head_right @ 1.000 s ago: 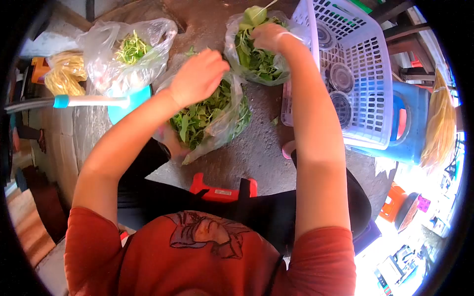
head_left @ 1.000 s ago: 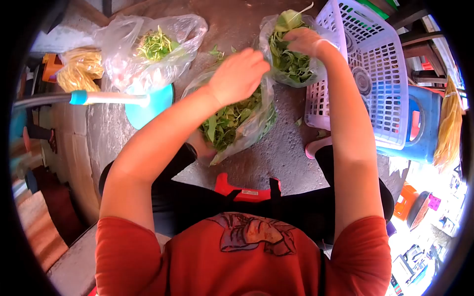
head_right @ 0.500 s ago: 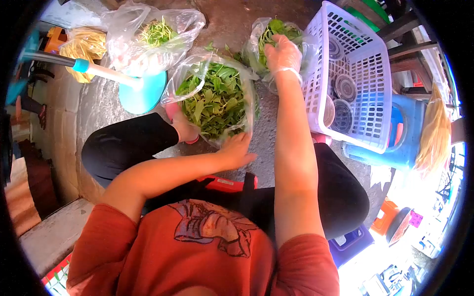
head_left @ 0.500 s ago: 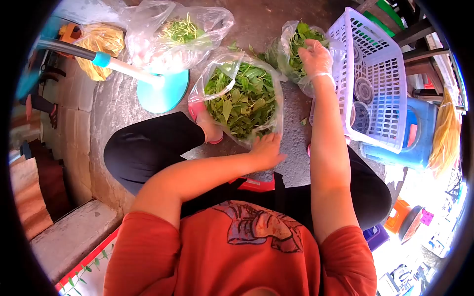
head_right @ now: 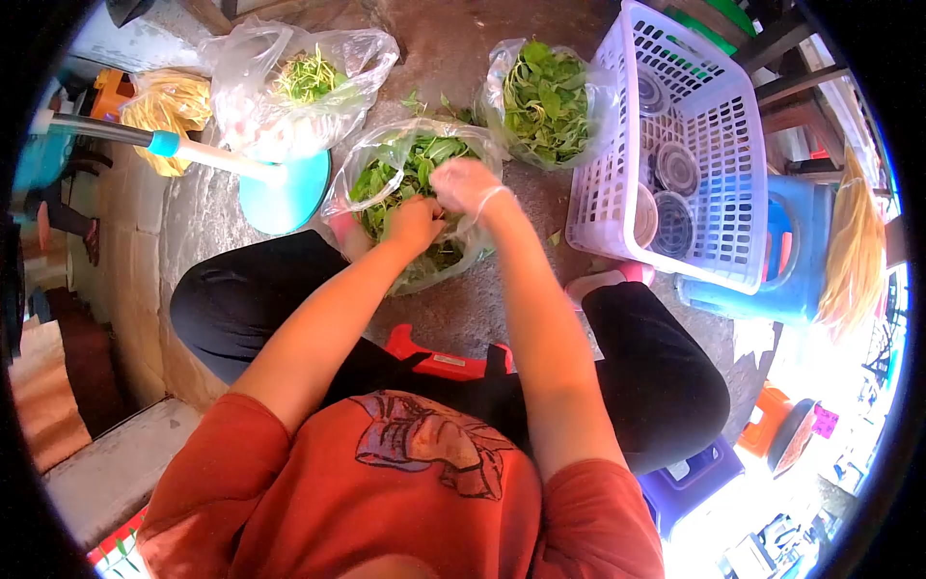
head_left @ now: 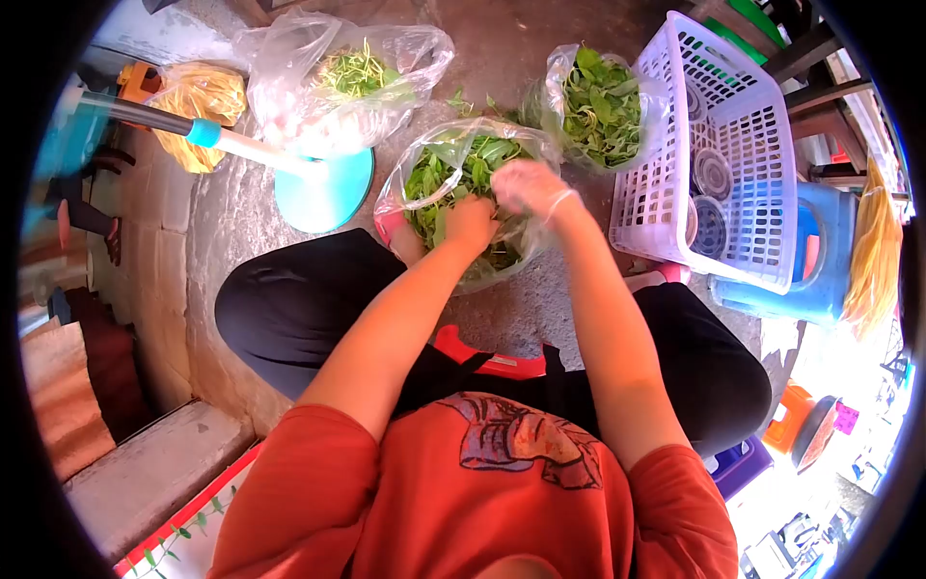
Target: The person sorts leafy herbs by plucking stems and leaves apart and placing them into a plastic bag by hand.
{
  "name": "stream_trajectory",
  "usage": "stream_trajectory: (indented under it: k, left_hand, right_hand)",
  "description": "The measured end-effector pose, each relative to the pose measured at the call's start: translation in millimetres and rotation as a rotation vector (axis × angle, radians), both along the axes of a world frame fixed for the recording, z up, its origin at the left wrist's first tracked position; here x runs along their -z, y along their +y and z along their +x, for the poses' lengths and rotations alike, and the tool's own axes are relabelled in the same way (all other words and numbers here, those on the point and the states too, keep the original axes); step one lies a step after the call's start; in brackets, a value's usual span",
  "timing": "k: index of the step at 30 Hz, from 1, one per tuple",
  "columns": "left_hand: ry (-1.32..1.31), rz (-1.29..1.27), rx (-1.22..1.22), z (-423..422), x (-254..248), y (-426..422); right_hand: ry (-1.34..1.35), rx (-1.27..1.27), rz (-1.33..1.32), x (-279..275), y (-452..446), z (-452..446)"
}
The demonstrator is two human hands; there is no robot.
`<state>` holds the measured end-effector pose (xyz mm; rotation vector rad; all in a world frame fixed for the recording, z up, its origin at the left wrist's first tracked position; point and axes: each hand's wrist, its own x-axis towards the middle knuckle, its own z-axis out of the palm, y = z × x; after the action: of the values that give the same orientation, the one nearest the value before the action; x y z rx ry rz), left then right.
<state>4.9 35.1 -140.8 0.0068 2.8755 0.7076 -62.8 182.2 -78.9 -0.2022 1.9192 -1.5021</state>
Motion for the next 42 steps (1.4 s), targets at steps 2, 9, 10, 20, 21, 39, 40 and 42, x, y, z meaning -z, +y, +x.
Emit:
stream_trajectory:
  k: [2,9,10,20,21,39,40,42]
  left_hand:
    - [-0.028,0.013,-0.064,1.2,1.7,2.2]
    - [-0.211,0.994,-0.526,-13.7,-43.6,-27.9]
    - [-0.125,1.088,-0.508,-14.3,-52.1,-27.5]
    - [0.052,1.097,-0.387,-10.7,-105.4,-33.5]
    - [0.043,1.108,-0.369,-11.1,-109.6,-32.6]
    - [0.113,1.346,-0.332,-11.7,-140.1,-11.8]
    - [0.328,1.183,-0.417,-12.5,-134.3,-10.1]
    - [0.752,0.606,-0.24,-11.9,-161.4,-14.6]
  right_hand:
    - [0.308,-0.312,0.552,18.4,3.5,8.7]
    - [0.392,-0.676,0.927,61.8,43.7,-5.0]
    - [0.414,-0.776,0.9,49.8,41.1,-8.4]
    - [0.74,0.398,0.211,-85.9,10.1,-4.8]
    - [0.783,0.394,0.144,-91.9,9.8,-5.6]
    - [0.402,0.114,-0.181,-97.6,2.4,-1.8]
    - [0.46,0.117,-0.102,-96.8,2.6,-1.9]
    - [0.572,0.119,0.06,-101.0,2.5,2.0]
